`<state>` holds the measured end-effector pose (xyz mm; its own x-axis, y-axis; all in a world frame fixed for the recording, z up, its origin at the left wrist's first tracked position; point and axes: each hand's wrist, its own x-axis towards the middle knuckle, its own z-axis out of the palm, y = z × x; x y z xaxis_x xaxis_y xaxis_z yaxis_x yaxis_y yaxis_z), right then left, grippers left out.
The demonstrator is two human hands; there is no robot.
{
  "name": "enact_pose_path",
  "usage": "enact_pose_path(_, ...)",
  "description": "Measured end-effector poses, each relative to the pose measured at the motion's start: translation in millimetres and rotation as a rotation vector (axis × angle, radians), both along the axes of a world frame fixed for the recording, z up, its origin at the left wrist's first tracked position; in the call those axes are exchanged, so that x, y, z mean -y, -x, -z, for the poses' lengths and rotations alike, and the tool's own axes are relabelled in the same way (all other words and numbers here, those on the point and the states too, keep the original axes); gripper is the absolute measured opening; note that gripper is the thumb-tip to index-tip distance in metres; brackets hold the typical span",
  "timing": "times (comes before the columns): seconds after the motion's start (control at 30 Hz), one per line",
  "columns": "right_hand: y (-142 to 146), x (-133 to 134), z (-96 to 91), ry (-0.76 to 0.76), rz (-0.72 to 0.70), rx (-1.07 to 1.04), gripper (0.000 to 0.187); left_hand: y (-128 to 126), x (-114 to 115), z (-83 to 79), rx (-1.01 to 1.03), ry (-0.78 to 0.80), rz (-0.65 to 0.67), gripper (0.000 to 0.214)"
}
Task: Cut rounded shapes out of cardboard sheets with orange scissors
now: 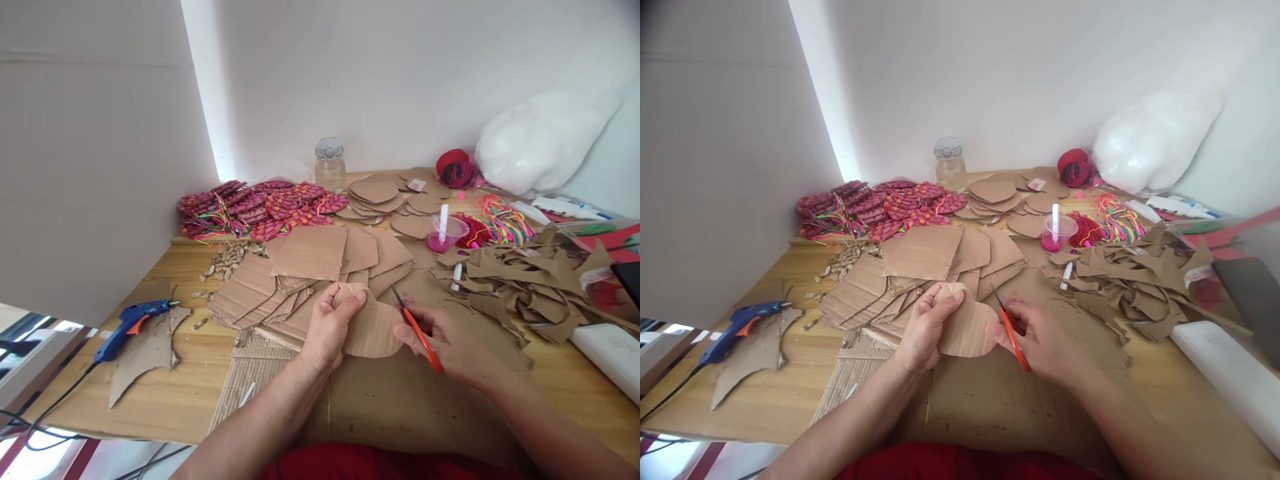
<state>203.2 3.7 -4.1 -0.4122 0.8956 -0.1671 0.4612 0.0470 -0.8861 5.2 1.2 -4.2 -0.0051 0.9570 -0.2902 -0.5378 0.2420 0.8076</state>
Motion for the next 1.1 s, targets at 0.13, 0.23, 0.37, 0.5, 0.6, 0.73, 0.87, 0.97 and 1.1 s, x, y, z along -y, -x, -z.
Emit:
enact_pose_path(0.13,-12.3,-5.1,-27.9,-0.187,-0.095,0.539,0.04,0.5,0.6,-1.4,-0.035,-0.009,0.018,0.028)
enact_pose_path(0.23,-23.7,-9.1,-43.7,-0.214,-0.142,0.662,0.036,2.2,-0.3,-0.3,-0.043,-0.007,0.022,0.025)
enact_pose_path(0.37,-33.2,-11.0,-57.0,-0.264,-0.088,0.66,0.029,3.2,-0.6,0.0,-0.046,-0.031,0.052,0.021)
enact_pose_path(0.5,-26.8,-8.6,-56.7,-0.122,-0.051,0.425,0.033,2.5,1.9,-1.0,-0.061,-0.062,0.079,0.02)
enact_pose_path(0.6,-15.8,-6.9,-49.0,-0.041,-0.091,0.201,0.032,2.5,4.2,-3.4,-0.071,-0.064,0.115,0.022)
enact_pose_path(0.73,-4.4,-7.2,-41.7,-0.008,-0.122,0.088,0.03,2.4,5.8,-7.8,-0.102,-0.058,0.134,0.025)
enact_pose_path(0.87,-1.4,-9.5,-39.8,0.063,-0.188,0.059,0.033,2.6,5.9,-9.9,-0.13,-0.059,0.14,0.024)
enact_pose_path(0.97,-1.4,-10.7,-38.8,0.077,-0.213,0.054,0.033,2.6,6.2,-9.2,-0.117,-0.075,0.155,0.022)
enact_pose_path(1.1,-0.6,-10.8,-38.2,0.057,-0.206,0.099,0.033,1.7,6.9,-7.5,-0.097,-0.102,0.159,0.018)
